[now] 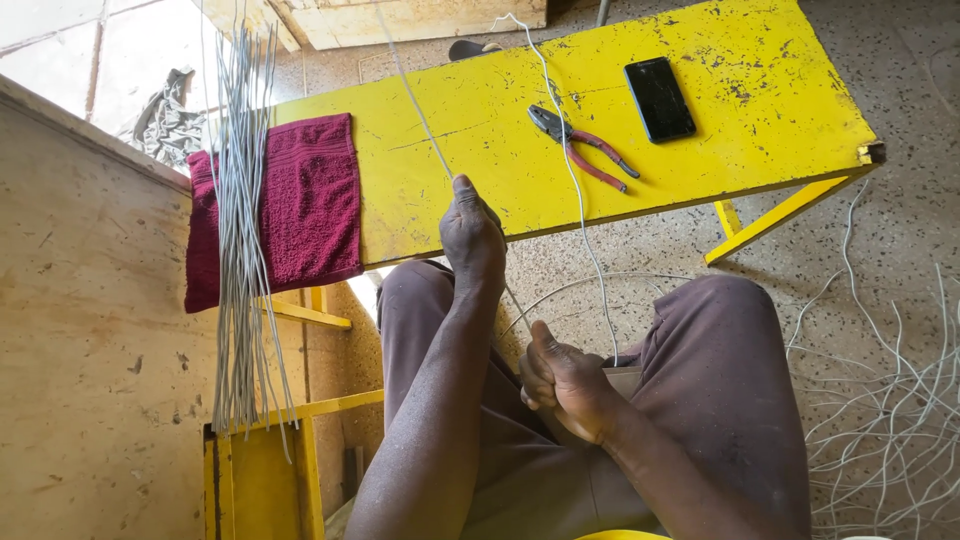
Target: The person sits on the floor and strips the white plastic insulation from a long metal wire by hand. They pull the insulation off in a continuous motion and place the stripped wire onto a pile on the yellow table.
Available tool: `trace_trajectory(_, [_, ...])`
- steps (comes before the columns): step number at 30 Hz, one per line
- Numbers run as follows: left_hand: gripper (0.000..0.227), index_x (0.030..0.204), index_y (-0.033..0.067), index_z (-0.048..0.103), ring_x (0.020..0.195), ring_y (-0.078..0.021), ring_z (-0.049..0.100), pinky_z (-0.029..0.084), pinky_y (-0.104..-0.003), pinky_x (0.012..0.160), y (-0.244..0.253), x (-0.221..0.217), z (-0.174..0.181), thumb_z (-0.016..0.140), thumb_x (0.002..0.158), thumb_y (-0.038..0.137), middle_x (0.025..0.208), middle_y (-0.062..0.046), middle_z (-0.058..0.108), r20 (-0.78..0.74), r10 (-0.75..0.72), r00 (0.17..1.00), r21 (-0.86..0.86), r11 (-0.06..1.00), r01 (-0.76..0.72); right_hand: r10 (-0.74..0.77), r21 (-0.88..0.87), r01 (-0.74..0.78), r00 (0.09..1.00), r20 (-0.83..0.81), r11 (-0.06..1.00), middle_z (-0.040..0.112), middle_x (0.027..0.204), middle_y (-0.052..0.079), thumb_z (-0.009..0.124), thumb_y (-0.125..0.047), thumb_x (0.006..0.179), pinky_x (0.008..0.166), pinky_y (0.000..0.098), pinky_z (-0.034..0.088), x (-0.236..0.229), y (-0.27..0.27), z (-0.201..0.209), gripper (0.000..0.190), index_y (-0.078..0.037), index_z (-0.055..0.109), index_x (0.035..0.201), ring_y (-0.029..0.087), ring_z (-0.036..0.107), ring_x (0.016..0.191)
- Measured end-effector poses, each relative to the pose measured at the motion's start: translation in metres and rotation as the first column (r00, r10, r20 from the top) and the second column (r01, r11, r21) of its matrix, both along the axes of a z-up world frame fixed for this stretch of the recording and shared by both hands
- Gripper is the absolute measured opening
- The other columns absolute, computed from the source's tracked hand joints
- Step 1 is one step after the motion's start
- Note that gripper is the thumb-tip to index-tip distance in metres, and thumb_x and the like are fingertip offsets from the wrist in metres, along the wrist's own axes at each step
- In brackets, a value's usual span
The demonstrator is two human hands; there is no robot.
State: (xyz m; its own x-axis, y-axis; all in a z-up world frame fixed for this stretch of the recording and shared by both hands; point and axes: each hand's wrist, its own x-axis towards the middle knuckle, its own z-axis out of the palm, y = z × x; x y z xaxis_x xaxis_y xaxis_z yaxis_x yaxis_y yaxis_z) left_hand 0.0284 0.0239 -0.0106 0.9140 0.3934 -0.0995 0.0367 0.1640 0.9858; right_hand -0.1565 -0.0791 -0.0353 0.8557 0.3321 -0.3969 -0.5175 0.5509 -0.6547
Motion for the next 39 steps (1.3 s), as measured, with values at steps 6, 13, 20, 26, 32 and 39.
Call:
trace_trajectory(6, [0.067,0.057,0.0174,0.052,0.034,-0.0159,0.038,0.033,-0.039,0.037,0.000,-0.019,0.039,0.036,0.115,0.048,0.045,0.000,0.045,-0.113,0.010,0.994,-0.156,0.987,-0.028,0.077,-0.029,-0.076,0.997,0.026,0.997,0.035,0.053,0.003,0.046,-0.059,0.107,0.057,0.0348,0.042,0.003,-0.002,0.020,0.064,-0.016,0.037,0.060,0.016,0.028,0.047])
trace_trajectory(13, [0.057,0.063,0.0263,0.031,0.043,-0.0096,0.014,0.010,-0.034,0.040,0.005,-0.012,0.020,0.043,0.113,0.051,0.054,0.006,0.023,-0.068,-0.046,0.997,-0.564,0.826,0.000,0.063,0.017,-0.063,0.998,0.007,0.998,0.037,0.055,0.003,0.050,-0.064,0.102,0.063,0.0367,0.044,0.003,-0.005,0.029,0.064,-0.016,0.039,0.061,0.018,0.035,0.051])
trace_trajectory(20, [0.056,0.066,0.0211,0.039,0.042,-0.0093,0.017,0.015,-0.029,0.037,-0.016,-0.019,0.022,0.044,0.111,0.053,0.054,0.004,0.026,0.060,-0.218,0.974,-0.684,0.702,0.200,0.034,0.211,-0.025,0.999,-0.040,0.977,0.033,0.051,0.001,0.046,-0.062,0.106,0.060,0.0361,0.041,0.008,-0.006,0.045,0.065,-0.019,0.038,0.059,0.016,0.030,0.046])
trace_trajectory(26, [0.057,0.064,0.0217,0.035,0.043,-0.0109,0.017,0.015,-0.032,0.040,-0.019,-0.019,0.022,0.045,0.111,0.052,0.055,0.003,0.027,0.013,-0.108,0.994,-0.632,0.769,0.091,0.000,0.166,-0.002,1.000,0.009,0.986,0.038,0.052,0.004,0.046,-0.058,0.107,0.065,0.0368,0.045,0.007,-0.001,0.041,0.064,-0.016,0.042,0.059,0.018,0.033,0.048])
trace_trajectory(32, [0.056,0.066,0.0224,0.032,0.046,-0.0100,0.015,0.015,-0.031,0.041,-0.013,-0.021,0.023,0.045,0.111,0.052,0.057,0.005,0.024,0.031,-0.119,0.992,-0.597,0.794,0.113,0.013,0.022,-0.012,0.999,-0.042,1.000,0.036,0.053,0.004,0.050,-0.062,0.103,0.065,0.0355,0.047,0.006,-0.003,0.023,0.063,-0.015,0.041,0.062,0.018,0.034,0.049])
trace_trajectory(39, [0.054,0.075,0.0186,0.056,0.046,-0.0101,0.034,0.027,-0.029,0.040,0.024,0.013,0.010,0.037,0.115,0.048,0.059,0.002,0.043,0.098,-0.202,0.975,-0.659,0.720,0.215,0.131,-0.194,-0.103,0.982,0.137,0.976,0.045,0.055,0.004,0.046,-0.055,0.108,0.056,0.0344,0.045,-0.008,-0.016,0.004,0.063,-0.012,0.049,0.061,0.019,0.043,0.049])
